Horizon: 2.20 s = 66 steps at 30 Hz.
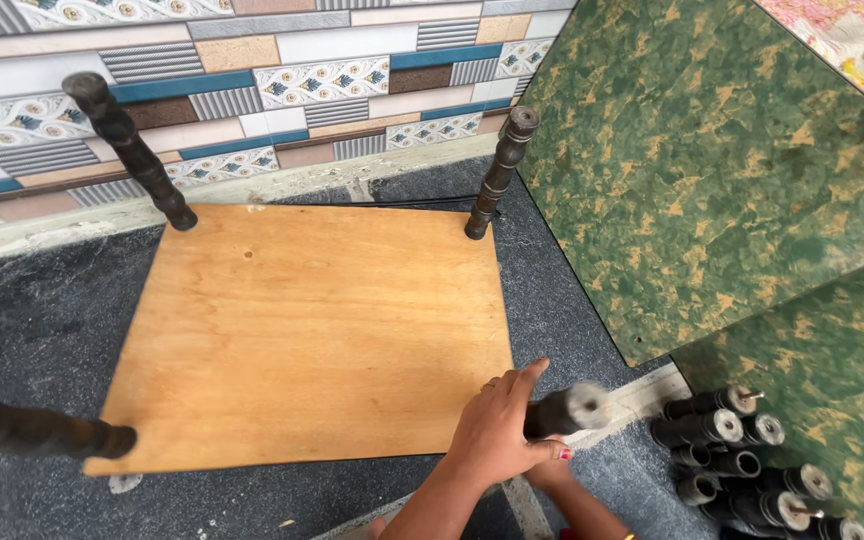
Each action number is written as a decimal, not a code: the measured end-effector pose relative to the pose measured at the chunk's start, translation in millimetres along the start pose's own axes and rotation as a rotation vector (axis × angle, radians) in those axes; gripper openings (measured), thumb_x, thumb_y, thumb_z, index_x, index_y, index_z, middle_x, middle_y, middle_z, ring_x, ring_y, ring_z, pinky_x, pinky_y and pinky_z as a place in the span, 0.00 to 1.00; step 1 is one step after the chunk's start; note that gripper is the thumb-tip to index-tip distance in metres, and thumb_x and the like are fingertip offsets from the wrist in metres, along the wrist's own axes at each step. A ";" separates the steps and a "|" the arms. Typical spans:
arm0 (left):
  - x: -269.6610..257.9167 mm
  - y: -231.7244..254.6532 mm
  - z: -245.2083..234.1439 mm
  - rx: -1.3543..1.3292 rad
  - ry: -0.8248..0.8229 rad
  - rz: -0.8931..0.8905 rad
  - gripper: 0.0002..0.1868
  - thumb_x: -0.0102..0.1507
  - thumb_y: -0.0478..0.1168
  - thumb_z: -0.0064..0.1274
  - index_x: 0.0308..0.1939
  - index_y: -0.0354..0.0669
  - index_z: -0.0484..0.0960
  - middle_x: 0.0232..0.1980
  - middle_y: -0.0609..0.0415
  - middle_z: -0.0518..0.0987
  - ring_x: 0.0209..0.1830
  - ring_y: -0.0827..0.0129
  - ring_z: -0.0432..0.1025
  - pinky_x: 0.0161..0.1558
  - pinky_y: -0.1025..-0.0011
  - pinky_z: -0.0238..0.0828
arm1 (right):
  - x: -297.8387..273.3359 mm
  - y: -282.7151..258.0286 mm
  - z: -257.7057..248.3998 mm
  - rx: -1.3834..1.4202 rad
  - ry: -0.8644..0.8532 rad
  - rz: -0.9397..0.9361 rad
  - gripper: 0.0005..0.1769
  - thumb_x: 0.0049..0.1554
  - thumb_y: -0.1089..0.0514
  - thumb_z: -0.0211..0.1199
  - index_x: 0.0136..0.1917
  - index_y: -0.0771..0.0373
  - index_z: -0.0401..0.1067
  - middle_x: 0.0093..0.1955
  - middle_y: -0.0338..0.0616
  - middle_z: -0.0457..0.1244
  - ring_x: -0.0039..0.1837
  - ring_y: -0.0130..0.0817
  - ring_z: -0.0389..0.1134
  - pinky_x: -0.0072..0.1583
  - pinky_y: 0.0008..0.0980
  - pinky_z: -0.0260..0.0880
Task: The person assembles a small wooden stool by inserting cylindrical wooden legs into pre-drilled holes in the seat. They handle the legs and seat, aligning and pushing the legs into place.
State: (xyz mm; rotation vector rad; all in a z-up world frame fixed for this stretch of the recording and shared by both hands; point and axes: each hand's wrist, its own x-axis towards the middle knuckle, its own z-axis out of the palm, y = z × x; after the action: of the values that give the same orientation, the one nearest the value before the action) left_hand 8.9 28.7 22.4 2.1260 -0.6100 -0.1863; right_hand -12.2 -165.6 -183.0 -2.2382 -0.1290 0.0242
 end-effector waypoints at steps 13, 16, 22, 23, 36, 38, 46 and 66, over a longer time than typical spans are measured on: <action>2.9 0.7 3.5 0.001 0.010 0.053 0.49 0.58 0.58 0.65 0.76 0.49 0.58 0.61 0.40 0.75 0.58 0.43 0.71 0.55 0.52 0.69 | -25.0 18.9 -180.2 0.241 0.203 0.353 0.28 0.45 0.66 0.76 0.58 0.67 0.74 0.56 0.48 0.72 0.59 0.38 0.73 0.60 0.37 0.74; -3.8 -4.5 13.6 0.050 -0.032 0.051 0.46 0.59 0.56 0.63 0.75 0.48 0.59 0.60 0.40 0.75 0.57 0.44 0.71 0.55 0.52 0.70 | -49.8 17.0 -180.2 0.430 0.360 0.306 0.37 0.43 0.69 0.74 0.65 0.65 0.66 0.62 0.47 0.68 0.64 0.37 0.69 0.62 0.38 0.73; -27.6 -25.9 34.0 0.061 -0.059 -0.029 0.39 0.59 0.52 0.64 0.70 0.48 0.67 0.57 0.45 0.79 0.55 0.51 0.75 0.53 0.57 0.73 | -40.6 0.7 -163.8 0.358 0.391 0.192 0.37 0.44 0.67 0.78 0.65 0.63 0.67 0.60 0.44 0.68 0.62 0.35 0.69 0.63 0.37 0.70; -33.4 -29.3 37.6 0.021 -0.057 -0.078 0.38 0.58 0.51 0.65 0.69 0.49 0.69 0.56 0.47 0.81 0.54 0.55 0.77 0.53 0.60 0.74 | -35.2 -0.4 -164.4 0.376 0.393 0.147 0.34 0.45 0.66 0.78 0.63 0.63 0.69 0.58 0.44 0.70 0.61 0.34 0.70 0.64 0.37 0.70; 60.0 63.6 61.3 -0.962 0.184 -0.032 0.26 0.65 0.45 0.54 0.64 0.35 0.73 0.61 0.47 0.79 0.62 0.63 0.73 0.64 0.62 0.68 | -11.5 -5.5 -141.8 0.554 0.262 0.147 0.30 0.47 0.62 0.79 0.61 0.63 0.70 0.59 0.42 0.70 0.64 0.31 0.68 0.68 0.35 0.63; 104.1 90.1 62.2 -0.995 0.105 0.136 0.26 0.67 0.45 0.55 0.66 0.34 0.72 0.61 0.47 0.78 0.62 0.64 0.73 0.64 0.62 0.69 | -13.1 -10.0 -141.9 0.539 0.256 0.216 0.32 0.47 0.61 0.77 0.64 0.61 0.68 0.59 0.41 0.70 0.63 0.30 0.68 0.65 0.35 0.66; 177.8 146.4 55.0 -0.844 -0.942 0.142 0.28 0.64 0.39 0.60 0.67 0.35 0.73 0.37 0.51 0.84 0.40 0.72 0.77 0.49 0.72 0.73 | -15.5 -13.5 -141.7 0.475 0.225 0.222 0.27 0.49 0.57 0.76 0.58 0.64 0.68 0.50 0.43 0.68 0.54 0.32 0.69 0.55 0.33 0.70; 157.2 134.6 76.5 -0.798 -0.587 -0.012 0.08 0.65 0.31 0.56 0.48 0.35 0.78 0.24 0.56 0.76 0.20 0.77 0.70 0.25 0.76 0.66 | -12.7 -20.4 -135.6 0.299 0.230 0.299 0.18 0.54 0.49 0.72 0.54 0.60 0.76 0.47 0.45 0.74 0.50 0.39 0.76 0.51 0.38 0.74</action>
State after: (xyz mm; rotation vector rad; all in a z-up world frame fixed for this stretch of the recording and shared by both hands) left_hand 70.9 -168.8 98.8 1.2829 -0.6999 -0.9187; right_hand -18.1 -260.1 -83.1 -1.9275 0.3151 -0.0498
